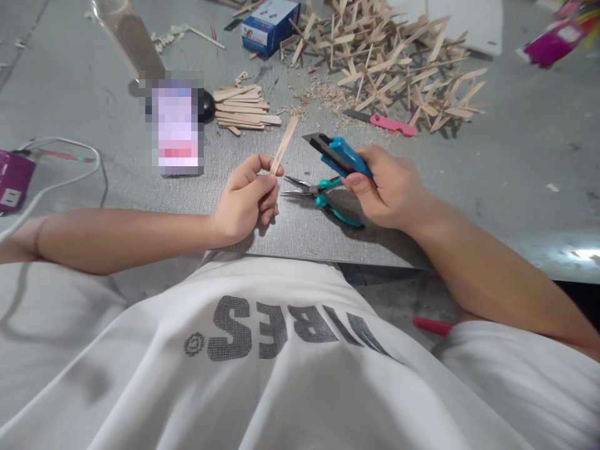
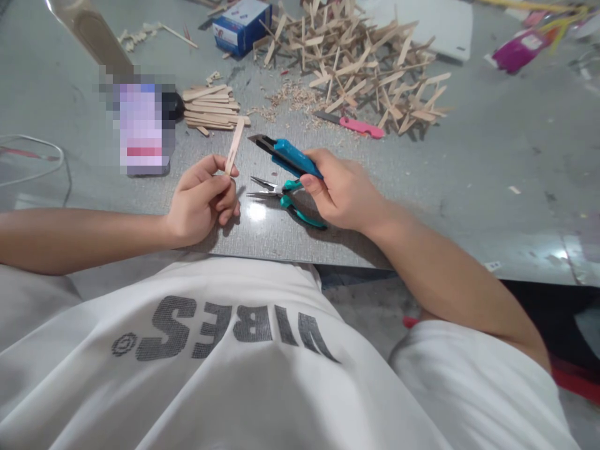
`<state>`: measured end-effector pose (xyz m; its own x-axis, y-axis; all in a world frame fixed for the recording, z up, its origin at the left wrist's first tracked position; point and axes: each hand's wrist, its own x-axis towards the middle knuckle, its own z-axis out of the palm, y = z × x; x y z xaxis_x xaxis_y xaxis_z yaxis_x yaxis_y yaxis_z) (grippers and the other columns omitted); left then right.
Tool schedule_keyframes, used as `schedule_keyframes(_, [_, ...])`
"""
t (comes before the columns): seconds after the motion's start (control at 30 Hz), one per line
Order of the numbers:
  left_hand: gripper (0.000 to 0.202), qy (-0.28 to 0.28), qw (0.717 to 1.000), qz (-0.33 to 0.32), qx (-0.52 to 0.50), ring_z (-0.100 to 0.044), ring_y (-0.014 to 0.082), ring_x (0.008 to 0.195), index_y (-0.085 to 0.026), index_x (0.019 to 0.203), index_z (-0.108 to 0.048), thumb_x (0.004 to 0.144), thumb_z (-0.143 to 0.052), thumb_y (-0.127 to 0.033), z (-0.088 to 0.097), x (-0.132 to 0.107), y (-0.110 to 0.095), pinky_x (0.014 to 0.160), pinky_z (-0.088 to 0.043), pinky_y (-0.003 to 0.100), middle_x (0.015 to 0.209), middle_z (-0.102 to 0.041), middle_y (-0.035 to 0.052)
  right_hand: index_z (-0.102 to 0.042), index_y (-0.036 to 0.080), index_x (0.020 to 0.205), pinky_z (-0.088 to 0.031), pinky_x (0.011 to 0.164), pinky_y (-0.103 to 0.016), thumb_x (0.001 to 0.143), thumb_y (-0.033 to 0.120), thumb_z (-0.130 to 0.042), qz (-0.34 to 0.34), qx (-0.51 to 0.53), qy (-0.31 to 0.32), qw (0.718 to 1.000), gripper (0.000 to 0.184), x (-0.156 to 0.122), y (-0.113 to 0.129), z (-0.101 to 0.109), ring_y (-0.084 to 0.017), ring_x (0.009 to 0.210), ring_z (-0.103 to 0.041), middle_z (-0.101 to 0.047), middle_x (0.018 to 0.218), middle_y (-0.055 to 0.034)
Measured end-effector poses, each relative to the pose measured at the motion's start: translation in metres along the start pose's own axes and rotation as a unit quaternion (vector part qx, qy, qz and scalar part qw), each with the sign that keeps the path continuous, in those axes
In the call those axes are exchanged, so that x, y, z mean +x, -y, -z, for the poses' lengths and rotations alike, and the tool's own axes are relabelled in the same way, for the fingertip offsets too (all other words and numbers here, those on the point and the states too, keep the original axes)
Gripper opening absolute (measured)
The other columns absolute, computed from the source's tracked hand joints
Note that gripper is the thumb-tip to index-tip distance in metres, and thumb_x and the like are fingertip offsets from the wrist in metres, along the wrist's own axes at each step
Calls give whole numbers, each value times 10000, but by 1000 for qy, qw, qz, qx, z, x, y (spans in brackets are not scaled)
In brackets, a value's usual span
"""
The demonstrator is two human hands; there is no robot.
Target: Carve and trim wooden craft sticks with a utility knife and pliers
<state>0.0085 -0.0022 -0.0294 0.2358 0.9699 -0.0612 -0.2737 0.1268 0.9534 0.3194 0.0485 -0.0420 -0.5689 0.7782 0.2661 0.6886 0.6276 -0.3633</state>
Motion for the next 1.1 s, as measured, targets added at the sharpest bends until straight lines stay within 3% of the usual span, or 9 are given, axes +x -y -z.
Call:
schedule_keyframes(0.27, [80, 0, 1000, 6, 11, -464, 72, 391, -245, 1046, -564, 1048, -644, -241, 0, -1, 1, 605, -564, 211, 532, -486, -159, -664, 324, 1587, -593, 776, -528, 1211, 807, -355, 0, 26, 17, 1000, 686, 4, -1, -1, -377, 830, -773, -818, 931, -105])
schedule_keyframes(0.57, [161, -3, 999, 36, -8, -473, 77, 386, -251, 1029, -556, 1181, -598, -217, 0, 0, 1, 606, -563, 207, 534, -490, -149, -638, 277, 1622, -628, 853, -517, 1223, 783, -338, 22, 26, 25, 999, 710, 7, 4, 2, -358, 969, -804, -845, 1265, -168])
schedule_keyframes(0.67, [246, -1, 1000, 17, -3, -465, 69, 379, -255, 1015, -541, 1233, -623, -333, 2, 2, 4, 593, -560, 203, 536, -481, -153, -615, 269, 1627, -637, 848, -485, 1229, 775, -376, 36, 43, 21, 998, 686, 7, 3, -2, -327, 980, -804, -845, 1278, -153])
schedule_keyframes(0.8, [466, 17, 1000, -18, 10, -485, 69, 390, -267, 997, -521, 1207, -727, -629, 4, 3, 9, 590, -574, 212, 535, -490, -155, -578, 286, 1677, -674, 913, -527, 1219, 765, -420, 56, 95, -9, 994, 681, 8, 6, -11, -331, 1048, -794, -824, 1330, -160])
schedule_keyframes(0.9, [600, 53, 998, -29, 16, -528, 83, 419, -268, 972, -530, 1107, -811, -782, 4, 0, 9, 531, -540, 217, 563, -557, -125, -657, 335, 1551, -664, 949, -561, 1215, 747, -448, 70, 98, -33, 992, 571, 9, 16, -13, -345, 1081, -786, -808, 1321, -147])
schedule_keyframes(1.0, [684, 91, 994, -49, 19, -589, 90, 464, -260, 941, -538, 1015, -873, -852, 1, -5, 7, 470, -482, 212, 660, -677, -69, -678, 301, 1313, -580, 796, -471, 1207, 707, -552, 101, 81, -63, 990, 439, 9, 27, -11, -305, 935, -763, -803, 1143, -107])
schedule_keyframes(1.1, [680, 110, 991, -75, 15, -632, 92, 495, -251, 941, -550, 1016, -881, -841, -3, -9, 7, 478, -502, 209, 707, -713, -45, -635, 273, 1125, -429, 685, -397, 1178, 766, -623, 140, 59, -94, 984, 496, 8, 31, -11, -243, 781, -665, -734, 949, -55])
